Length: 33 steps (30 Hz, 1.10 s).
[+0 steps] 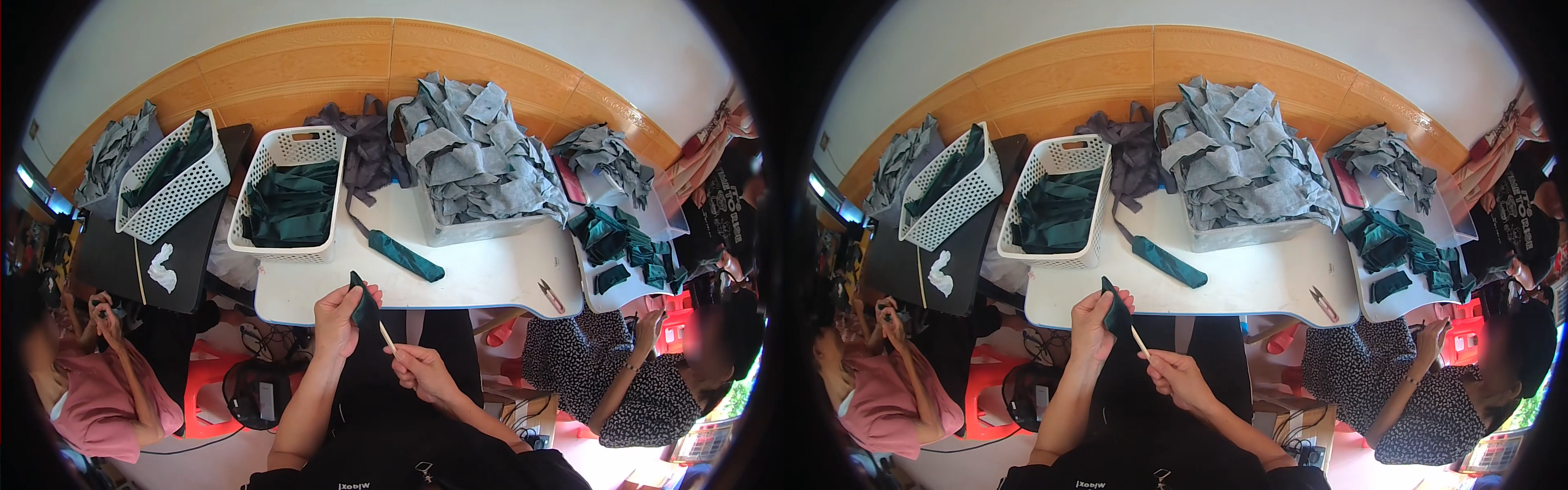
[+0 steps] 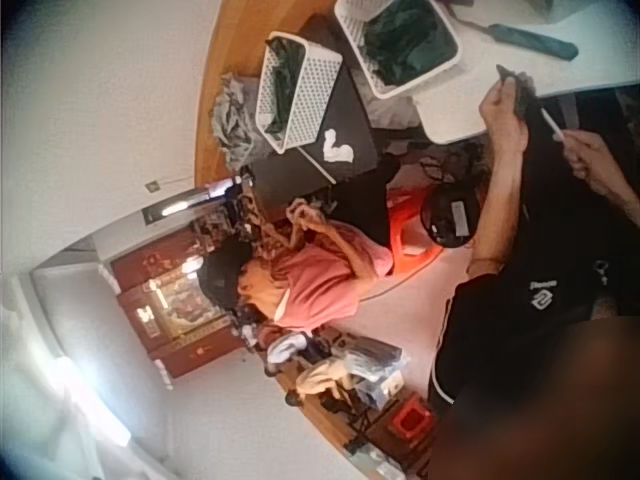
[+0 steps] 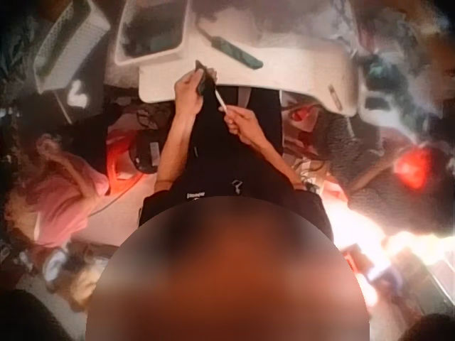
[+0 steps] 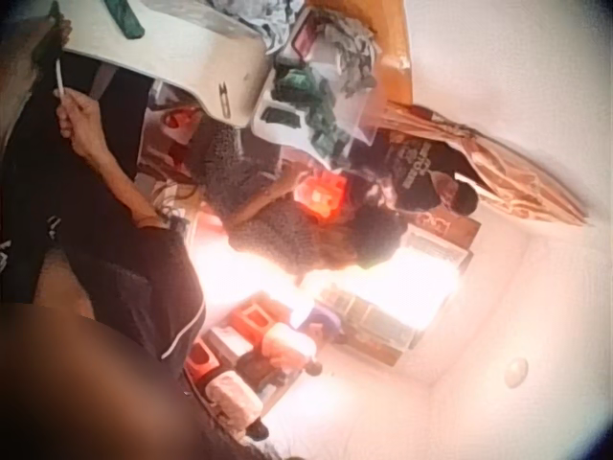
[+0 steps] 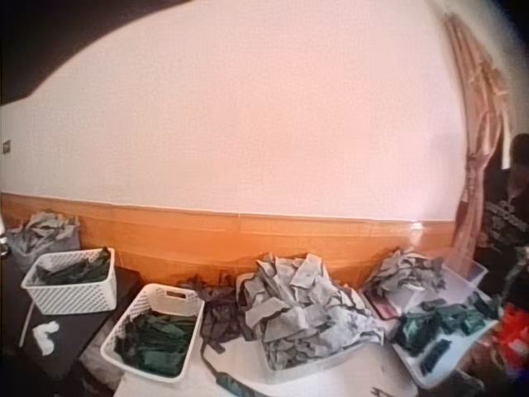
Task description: Turning sewn fabric tubes right-side out using a wooden stick.
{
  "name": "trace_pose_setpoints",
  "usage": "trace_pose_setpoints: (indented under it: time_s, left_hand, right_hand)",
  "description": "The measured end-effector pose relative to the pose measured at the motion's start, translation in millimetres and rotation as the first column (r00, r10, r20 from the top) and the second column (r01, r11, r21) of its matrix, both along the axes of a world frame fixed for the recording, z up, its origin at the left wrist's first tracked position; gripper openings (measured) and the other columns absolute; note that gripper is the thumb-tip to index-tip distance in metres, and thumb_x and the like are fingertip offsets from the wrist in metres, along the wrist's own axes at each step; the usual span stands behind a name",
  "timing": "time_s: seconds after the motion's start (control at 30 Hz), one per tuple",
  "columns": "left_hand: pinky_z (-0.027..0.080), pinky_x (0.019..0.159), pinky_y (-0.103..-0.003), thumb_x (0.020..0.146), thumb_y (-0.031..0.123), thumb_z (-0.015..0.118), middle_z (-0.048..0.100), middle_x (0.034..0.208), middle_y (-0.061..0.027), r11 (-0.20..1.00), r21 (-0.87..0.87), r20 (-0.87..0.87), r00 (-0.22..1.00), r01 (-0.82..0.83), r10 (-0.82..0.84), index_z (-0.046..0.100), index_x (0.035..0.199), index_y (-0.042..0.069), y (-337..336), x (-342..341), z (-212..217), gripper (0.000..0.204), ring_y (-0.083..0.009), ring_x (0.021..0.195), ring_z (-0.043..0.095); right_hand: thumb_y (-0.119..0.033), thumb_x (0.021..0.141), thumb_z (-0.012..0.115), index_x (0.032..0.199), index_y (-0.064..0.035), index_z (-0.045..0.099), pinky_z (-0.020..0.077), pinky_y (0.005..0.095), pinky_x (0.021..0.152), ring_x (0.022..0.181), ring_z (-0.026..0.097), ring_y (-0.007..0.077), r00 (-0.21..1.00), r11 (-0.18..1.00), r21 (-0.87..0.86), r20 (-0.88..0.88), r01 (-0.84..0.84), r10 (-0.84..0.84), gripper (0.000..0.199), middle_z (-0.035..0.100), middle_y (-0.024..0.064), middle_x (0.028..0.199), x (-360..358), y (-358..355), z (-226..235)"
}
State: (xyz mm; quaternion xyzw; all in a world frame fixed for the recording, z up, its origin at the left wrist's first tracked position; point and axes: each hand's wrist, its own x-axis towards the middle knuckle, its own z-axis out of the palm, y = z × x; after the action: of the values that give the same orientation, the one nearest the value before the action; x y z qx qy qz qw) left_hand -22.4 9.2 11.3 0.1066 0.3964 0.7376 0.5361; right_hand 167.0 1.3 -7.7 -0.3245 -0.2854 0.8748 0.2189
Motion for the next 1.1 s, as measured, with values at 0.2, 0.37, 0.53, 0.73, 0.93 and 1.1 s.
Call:
trace_pose_setpoints:
  time_s: [0.2,0.37,0.53,0.73,0.93,1.1]
  left_hand:
    - [0.058,0.077,-0.039,0.092,0.011,0.059,0.067,0.094,-0.0165,0.999,0.038,-0.029,1.000,-0.011,0.012,0.059,0.111,-0.003,0,-18,13,0.024,-0.0266,0.088,0.068]
    - [0.057,0.076,-0.039,0.092,0.016,0.060,0.067,0.093,-0.0144,0.996,0.006,0.011,0.996,-0.087,0.087,0.060,0.109,-0.001,5,-21,12,0.024,-0.0254,0.089,0.067]
    - [0.058,0.077,-0.039,0.092,0.014,0.059,0.067,0.092,-0.0161,0.999,0.001,0.113,0.992,-0.049,0.049,0.062,0.102,-0.004,0,-15,4,0.021,-0.0258,0.086,0.068]
    - [0.058,0.076,-0.038,0.092,0.013,0.059,0.067,0.091,-0.0171,0.998,0.055,0.060,0.998,-0.040,0.037,0.062,0.102,-0.006,4,0,6,0.021,-0.0257,0.082,0.068]
    - [0.058,0.074,-0.038,0.093,0.015,0.058,0.068,0.086,-0.0149,0.994,0.112,-0.023,1.000,0.011,-0.009,0.060,0.107,-0.003,6,-22,24,0.023,-0.0260,0.079,0.069]
    - [0.058,0.074,-0.039,0.092,0.018,0.060,0.068,0.087,-0.0120,0.998,0.054,-0.043,0.998,-0.032,0.034,0.059,0.110,0.001,12,-28,24,0.025,-0.0254,0.083,0.068]
  right_hand:
    - [-0.014,0.098,0.050,0.117,-0.0006,0.061,0.0237,0.0177,0.046,0.054,0.034,0.0026,0.998,0.993,0.119,0.068,-0.017,0.009,0.026,0.045,-0.0031,0.070,-7,8,2]
    - [-0.014,0.098,0.051,0.118,-0.0001,0.061,0.0237,0.0178,0.046,0.055,0.034,0.0025,0.996,0.989,0.146,0.084,-0.033,0.021,0.026,0.046,-0.0034,0.070,-7,7,0]
    - [-0.012,0.098,0.050,0.117,0.0008,0.061,0.0236,0.0184,0.047,0.055,0.033,0.0035,0.998,0.982,0.190,0.059,-0.009,-0.002,0.026,0.046,-0.0019,0.071,-4,2,-4]
    - [-0.014,0.098,0.050,0.118,0.0008,0.059,0.0234,0.0186,0.047,0.054,0.031,0.0037,0.995,0.997,-0.079,-0.095,0.006,-0.013,0.027,0.045,-0.0016,0.071,-11,-5,1]
    - [-0.016,0.099,0.049,0.120,-0.0001,0.058,0.0241,0.0185,0.046,0.054,0.030,0.0041,0.998,0.999,-0.037,-0.047,-0.035,0.033,0.028,0.043,-0.0024,0.069,-14,8,8]
    - [-0.015,0.099,0.049,0.119,0.0002,0.058,0.0244,0.0183,0.047,0.054,0.030,0.0041,0.999,0.999,-0.018,-0.027,-0.047,0.047,0.027,0.043,-0.0025,0.069,-15,6,10]
